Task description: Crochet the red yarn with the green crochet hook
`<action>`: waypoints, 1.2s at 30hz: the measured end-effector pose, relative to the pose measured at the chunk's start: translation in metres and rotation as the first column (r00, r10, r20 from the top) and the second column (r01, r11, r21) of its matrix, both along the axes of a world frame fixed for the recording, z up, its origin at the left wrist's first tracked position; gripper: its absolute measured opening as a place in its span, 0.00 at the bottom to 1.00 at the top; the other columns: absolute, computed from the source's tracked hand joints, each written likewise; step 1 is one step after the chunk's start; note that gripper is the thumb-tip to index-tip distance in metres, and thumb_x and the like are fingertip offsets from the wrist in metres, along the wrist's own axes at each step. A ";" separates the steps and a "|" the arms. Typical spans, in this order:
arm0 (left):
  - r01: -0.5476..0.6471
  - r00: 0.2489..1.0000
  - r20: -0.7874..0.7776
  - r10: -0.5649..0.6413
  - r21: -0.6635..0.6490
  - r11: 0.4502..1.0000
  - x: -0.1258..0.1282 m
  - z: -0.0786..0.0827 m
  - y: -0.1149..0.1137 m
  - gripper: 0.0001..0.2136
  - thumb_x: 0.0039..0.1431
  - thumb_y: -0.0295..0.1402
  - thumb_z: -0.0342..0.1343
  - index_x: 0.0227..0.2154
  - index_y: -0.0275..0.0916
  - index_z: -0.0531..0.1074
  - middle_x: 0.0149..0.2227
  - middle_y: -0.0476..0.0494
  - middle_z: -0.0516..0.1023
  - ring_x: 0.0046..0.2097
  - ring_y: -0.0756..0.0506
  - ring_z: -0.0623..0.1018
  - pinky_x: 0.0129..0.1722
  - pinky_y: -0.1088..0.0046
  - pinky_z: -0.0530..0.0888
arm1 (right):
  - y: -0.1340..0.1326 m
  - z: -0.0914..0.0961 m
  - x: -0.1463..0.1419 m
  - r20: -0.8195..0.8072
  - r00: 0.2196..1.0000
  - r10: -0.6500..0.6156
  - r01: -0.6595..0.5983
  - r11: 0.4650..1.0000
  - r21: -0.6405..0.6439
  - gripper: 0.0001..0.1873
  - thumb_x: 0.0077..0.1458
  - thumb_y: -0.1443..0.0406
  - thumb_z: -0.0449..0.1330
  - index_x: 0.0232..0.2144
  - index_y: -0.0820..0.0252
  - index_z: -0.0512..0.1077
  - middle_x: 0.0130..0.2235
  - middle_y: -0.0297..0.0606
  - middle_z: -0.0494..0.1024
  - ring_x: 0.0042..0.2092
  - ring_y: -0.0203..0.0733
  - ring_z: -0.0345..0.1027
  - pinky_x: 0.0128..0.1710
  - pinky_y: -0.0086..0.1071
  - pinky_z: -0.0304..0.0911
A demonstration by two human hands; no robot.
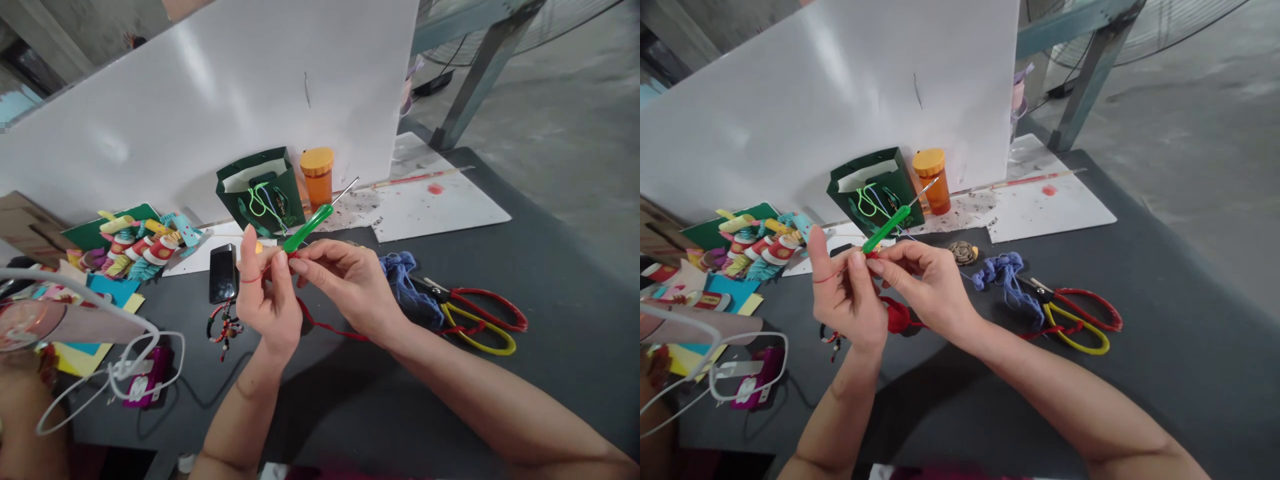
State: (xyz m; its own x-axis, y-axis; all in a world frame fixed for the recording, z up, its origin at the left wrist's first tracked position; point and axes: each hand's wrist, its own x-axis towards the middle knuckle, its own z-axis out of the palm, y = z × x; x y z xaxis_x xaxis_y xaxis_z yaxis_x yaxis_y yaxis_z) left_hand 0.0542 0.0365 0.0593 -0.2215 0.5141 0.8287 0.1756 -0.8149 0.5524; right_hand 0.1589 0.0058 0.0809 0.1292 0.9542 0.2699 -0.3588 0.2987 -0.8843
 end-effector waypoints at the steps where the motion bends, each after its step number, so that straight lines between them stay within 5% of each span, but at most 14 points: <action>1: 0.010 1.000 0.014 -0.010 -0.016 1.000 0.000 0.000 0.000 0.23 0.68 0.29 0.59 0.63 0.55 0.72 0.34 0.53 0.81 0.32 0.54 0.77 0.35 0.81 0.76 | 0.000 0.000 0.000 -0.011 1.000 -0.003 0.003 1.000 -0.001 0.15 0.50 0.52 0.74 0.28 0.56 0.80 0.31 0.35 0.83 0.34 0.38 0.77 0.37 0.35 0.77; 9: 0.089 0.987 0.148 -0.057 -0.216 0.972 0.003 0.003 -0.004 0.22 0.67 0.35 0.61 0.62 0.54 0.73 0.33 0.53 0.80 0.27 0.55 0.76 0.27 0.82 0.74 | 0.002 -0.001 -0.002 -0.152 0.987 0.047 -0.049 0.999 -0.008 0.12 0.46 0.58 0.78 0.27 0.55 0.79 0.29 0.31 0.82 0.30 0.35 0.73 0.34 0.34 0.75; 15: 0.295 0.922 0.342 -0.179 -0.328 0.897 0.007 0.009 -0.007 0.20 0.64 0.38 0.64 0.59 0.58 0.76 0.29 0.56 0.79 0.23 0.57 0.74 0.19 0.85 0.68 | 0.005 -0.003 -0.003 -0.303 0.929 0.212 -0.247 0.966 -0.079 0.13 0.46 0.57 0.78 0.27 0.55 0.79 0.28 0.29 0.80 0.27 0.31 0.70 0.30 0.30 0.69; 21: 0.345 0.893 0.406 -0.194 -0.343 0.874 0.007 0.011 -0.008 0.20 0.62 0.39 0.66 0.57 0.59 0.77 0.27 0.57 0.77 0.23 0.57 0.75 0.20 0.85 0.68 | 0.006 -0.005 -0.003 -0.371 0.881 0.293 -0.352 0.931 -0.100 0.13 0.47 0.57 0.77 0.27 0.56 0.80 0.26 0.29 0.79 0.28 0.31 0.70 0.32 0.29 0.70; 36: 0.348 0.905 0.357 -0.231 -0.309 0.885 0.006 0.009 -0.008 0.20 0.64 0.37 0.65 0.57 0.61 0.77 0.27 0.57 0.77 0.20 0.58 0.68 0.19 0.85 0.68 | 0.007 -0.007 -0.005 -0.296 0.926 0.234 -0.277 0.954 -0.112 0.16 0.46 0.56 0.78 0.27 0.57 0.77 0.25 0.29 0.79 0.26 0.32 0.70 0.29 0.29 0.70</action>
